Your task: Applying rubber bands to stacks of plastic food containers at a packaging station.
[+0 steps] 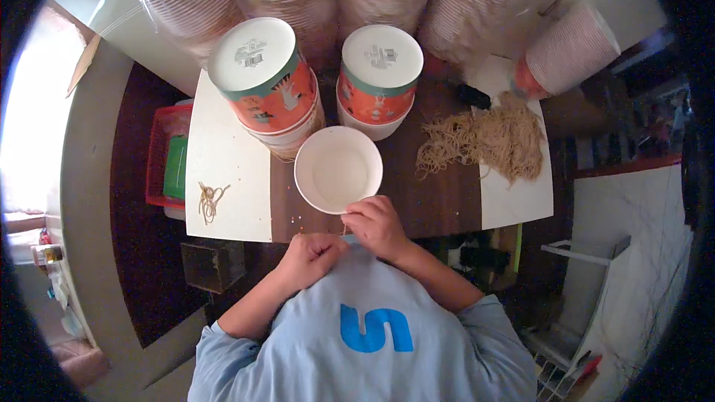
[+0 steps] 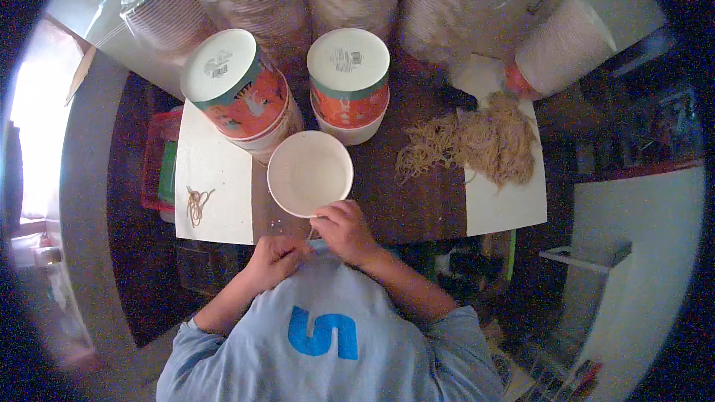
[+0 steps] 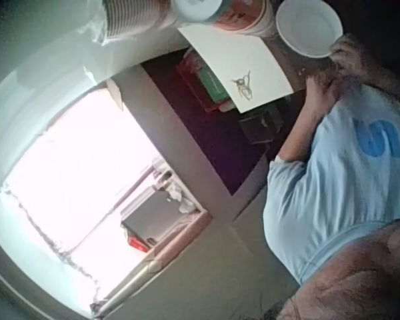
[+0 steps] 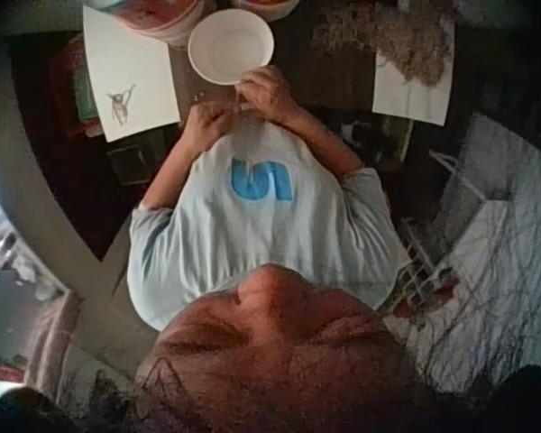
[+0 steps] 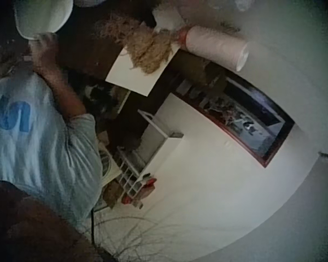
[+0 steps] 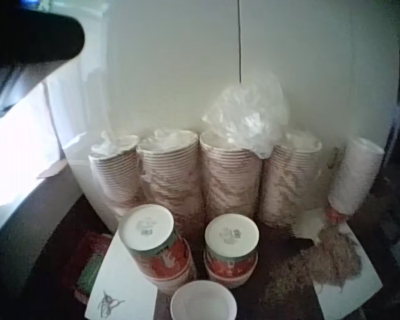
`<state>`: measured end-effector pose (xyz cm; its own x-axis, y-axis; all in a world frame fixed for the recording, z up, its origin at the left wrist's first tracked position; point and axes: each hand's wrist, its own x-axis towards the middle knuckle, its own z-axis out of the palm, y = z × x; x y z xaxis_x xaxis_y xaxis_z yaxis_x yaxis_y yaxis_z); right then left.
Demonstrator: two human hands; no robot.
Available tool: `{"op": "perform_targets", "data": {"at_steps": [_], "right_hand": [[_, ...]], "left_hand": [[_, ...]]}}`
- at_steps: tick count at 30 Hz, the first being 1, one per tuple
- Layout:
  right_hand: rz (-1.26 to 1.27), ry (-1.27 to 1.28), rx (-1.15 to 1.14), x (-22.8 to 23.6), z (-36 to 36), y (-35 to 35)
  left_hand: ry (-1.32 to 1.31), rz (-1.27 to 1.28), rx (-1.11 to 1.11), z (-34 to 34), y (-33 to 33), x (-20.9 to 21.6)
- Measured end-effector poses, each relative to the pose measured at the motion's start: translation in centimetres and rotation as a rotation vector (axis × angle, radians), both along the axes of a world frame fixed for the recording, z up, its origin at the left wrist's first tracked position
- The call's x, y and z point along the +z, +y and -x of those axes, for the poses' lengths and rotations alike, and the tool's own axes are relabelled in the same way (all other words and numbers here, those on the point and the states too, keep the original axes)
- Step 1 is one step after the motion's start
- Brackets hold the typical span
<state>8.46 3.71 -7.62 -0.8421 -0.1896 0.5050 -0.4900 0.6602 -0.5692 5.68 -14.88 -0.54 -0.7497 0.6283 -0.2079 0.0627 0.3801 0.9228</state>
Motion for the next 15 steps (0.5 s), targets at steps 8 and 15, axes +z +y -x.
{"op": "perform_targets", "data": {"at_steps": [8, 15], "right_hand": [[-0.058, -0.117, 0.052, 0.3, 0.3, 3.0], [-0.241, -0.349, 0.149, 0.9, -0.6, 10.7]], "left_hand": [[-0.339, -0.074, -0.058, -0.1, -0.4, 1.7], [-0.308, 0.049, -0.181, 5.4, -5.1, 0.5]]}}
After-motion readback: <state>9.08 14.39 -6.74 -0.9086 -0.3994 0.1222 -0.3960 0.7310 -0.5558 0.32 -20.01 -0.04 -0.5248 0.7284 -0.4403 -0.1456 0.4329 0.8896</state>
